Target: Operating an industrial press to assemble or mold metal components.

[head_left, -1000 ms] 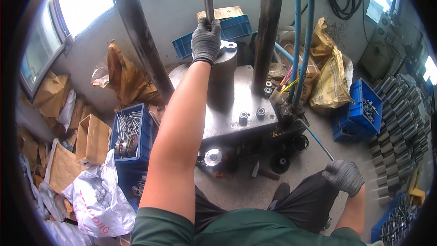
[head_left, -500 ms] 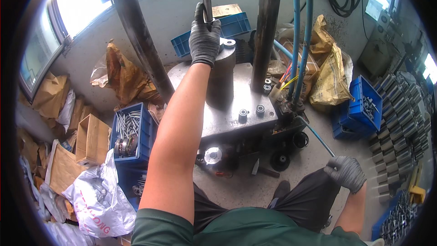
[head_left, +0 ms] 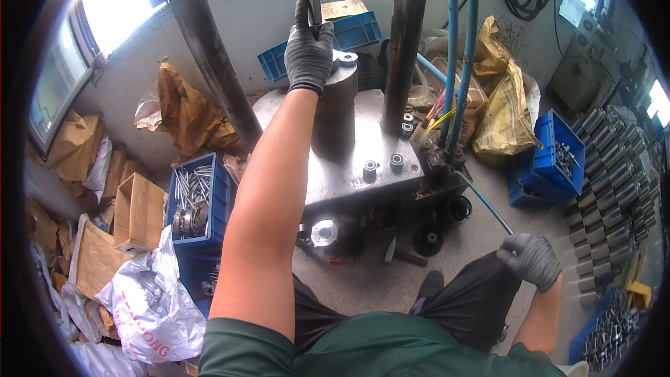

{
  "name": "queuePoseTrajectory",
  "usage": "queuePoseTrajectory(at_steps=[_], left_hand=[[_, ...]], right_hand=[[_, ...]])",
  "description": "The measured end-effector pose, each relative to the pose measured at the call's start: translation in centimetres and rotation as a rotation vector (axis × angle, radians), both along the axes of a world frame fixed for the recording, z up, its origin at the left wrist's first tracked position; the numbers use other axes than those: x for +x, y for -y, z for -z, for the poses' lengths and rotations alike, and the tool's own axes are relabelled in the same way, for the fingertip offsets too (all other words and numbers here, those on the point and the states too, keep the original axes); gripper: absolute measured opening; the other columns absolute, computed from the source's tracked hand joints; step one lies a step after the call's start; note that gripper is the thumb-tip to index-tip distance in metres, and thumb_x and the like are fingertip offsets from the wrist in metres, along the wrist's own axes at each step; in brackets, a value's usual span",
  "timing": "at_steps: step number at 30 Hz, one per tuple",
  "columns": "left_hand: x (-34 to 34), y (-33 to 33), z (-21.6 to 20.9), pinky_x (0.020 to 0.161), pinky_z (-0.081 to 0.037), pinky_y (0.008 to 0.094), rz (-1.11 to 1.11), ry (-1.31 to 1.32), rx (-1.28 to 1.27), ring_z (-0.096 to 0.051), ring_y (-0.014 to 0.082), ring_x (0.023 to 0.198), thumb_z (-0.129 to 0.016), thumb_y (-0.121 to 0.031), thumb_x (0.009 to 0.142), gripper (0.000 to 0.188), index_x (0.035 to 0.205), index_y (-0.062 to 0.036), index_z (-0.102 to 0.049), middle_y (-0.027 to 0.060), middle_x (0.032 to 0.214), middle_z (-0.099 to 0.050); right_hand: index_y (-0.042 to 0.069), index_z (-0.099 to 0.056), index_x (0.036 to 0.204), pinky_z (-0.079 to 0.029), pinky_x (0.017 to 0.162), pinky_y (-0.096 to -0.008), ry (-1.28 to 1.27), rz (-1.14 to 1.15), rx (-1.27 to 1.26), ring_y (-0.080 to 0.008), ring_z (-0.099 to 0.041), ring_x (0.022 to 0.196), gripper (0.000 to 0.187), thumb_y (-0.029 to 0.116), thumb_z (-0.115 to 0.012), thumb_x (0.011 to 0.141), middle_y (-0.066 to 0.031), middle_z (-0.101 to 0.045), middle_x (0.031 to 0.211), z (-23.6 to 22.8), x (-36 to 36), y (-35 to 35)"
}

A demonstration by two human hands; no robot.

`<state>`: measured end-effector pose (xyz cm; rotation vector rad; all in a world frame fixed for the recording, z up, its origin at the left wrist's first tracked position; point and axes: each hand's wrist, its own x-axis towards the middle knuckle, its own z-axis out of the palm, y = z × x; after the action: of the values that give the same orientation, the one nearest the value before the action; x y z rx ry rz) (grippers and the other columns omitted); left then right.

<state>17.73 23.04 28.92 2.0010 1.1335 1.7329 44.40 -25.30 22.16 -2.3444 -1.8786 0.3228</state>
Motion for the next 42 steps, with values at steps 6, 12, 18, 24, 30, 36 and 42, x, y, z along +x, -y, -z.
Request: queuePoseTrajectory(at_steps=[6, 12, 18, 24, 30, 36, 42], left_hand=[[-0.3, -0.1, 0.0, 0.083, -0.059, 0.0433, -0.01, -0.001, 0.035, -0.075, 0.027, 0.089, -0.072, -0.023, 0.101, 0.079, 0.168, -0.0257, -0.029, 0.0129, 0.102, -0.077], [-0.2, -0.1, 0.2, 0.082, -0.059, 0.042, -0.003, 0.021, 0.005, -0.075, 0.0251, 0.085, -0.075, -0.024, 0.099, 0.08, 0.166, -0.024, -0.032, 0.0121, 0.096, -0.076], [0.0, -1.2, 0.4, 0.079, -0.06, 0.0374, -0.031, -0.007, 0.013, -0.074, 0.0201, 0.08, -0.079, -0.024, 0.096, 0.08, 0.164, -0.0203, -0.036, 0.0108, 0.092, -0.076], [-0.1, -1.6, 0.8, 0.079, -0.06, 0.0387, -0.05, 0.064, 0.115, -0.072, 0.0223, 0.085, -0.085, -0.022, 0.089, 0.07, 0.151, -0.0126, -0.053, 0.0136, 0.105, -0.067], [0.1, -0.3, 0.4, 0.085, -0.059, 0.0413, -0.162, 0.105, 0.145, -0.069, 0.0245, 0.09, -0.087, -0.022, 0.086, 0.055, 0.133, -0.0093, -0.063, 0.0128, 0.105, -0.064], [-0.2, -4.1, 2.1, 0.072, -0.059, 0.0328, 0.153, 0.393, 0.123, -0.069, 0.0182, 0.078, -0.067, -0.012, 0.099, 0.024, 0.122, -0.0038, -0.065, 0.009, 0.098, -0.074], [-1.6, -4.7, 1.5, 0.065, -0.056, 0.0294, 0.417, 0.408, -0.185, -0.07, 0.0133, 0.075, -0.051, -0.014, 0.106, 0.023, 0.118, -0.0032, -0.067, 0.0062, 0.089, -0.075]], right_hand=[[0.004, -0.078, 0.09, -0.057, 0.075, -0.0483, -0.01, 0.014, 0.002, -0.0411, -0.072, 0.083, 0.025, 0.029, -0.075, 0.086, -0.0216, -0.072, 0.085, -0.3, -0.3, -0.1], [0.004, -0.077, 0.089, -0.059, 0.077, -0.0484, -0.025, 0.026, 0.014, -0.0412, -0.072, 0.084, 0.026, 0.03, -0.074, 0.087, -0.022, -0.073, 0.087, -0.4, -0.5, -0.2], [0.003, -0.077, 0.096, -0.059, 0.079, -0.0459, -0.083, 0.032, 0.18, -0.04, -0.073, 0.085, 0.018, 0.017, -0.074, 0.085, -0.0216, -0.073, 0.087, 0.5, 0.1, 0.5], [0.002, -0.072, 0.104, -0.06, 0.081, -0.0426, 0.074, -0.065, 0.697, -0.0369, -0.073, 0.09, 0.023, -0.006, -0.071, 0.082, -0.0197, -0.073, 0.098, -1.7, 1.5, -3.5], [0.001, -0.069, 0.111, -0.059, 0.082, -0.0409, 0.381, -0.201, 1.184, -0.0372, -0.074, 0.092, 0.02, -0.005, -0.065, 0.092, -0.0199, -0.074, 0.102, -8.4, 7.1, -15.7], [0.001, -0.071, 0.111, -0.059, 0.084, -0.0376, 0.301, -0.185, 1.103, -0.0323, -0.075, 0.095, 0.019, -0.001, -0.067, 0.093, -0.0185, -0.075, 0.105, -9.1, 8.0, -16.1], [0.004, -0.075, 0.112, -0.061, 0.081, -0.0405, 0.048, -0.25, 0.43, -0.0336, -0.075, 0.092, 0.028, 0.004, -0.068, 0.084, -0.0182, -0.075, 0.1, -3.0, 5.0, -4.7]])
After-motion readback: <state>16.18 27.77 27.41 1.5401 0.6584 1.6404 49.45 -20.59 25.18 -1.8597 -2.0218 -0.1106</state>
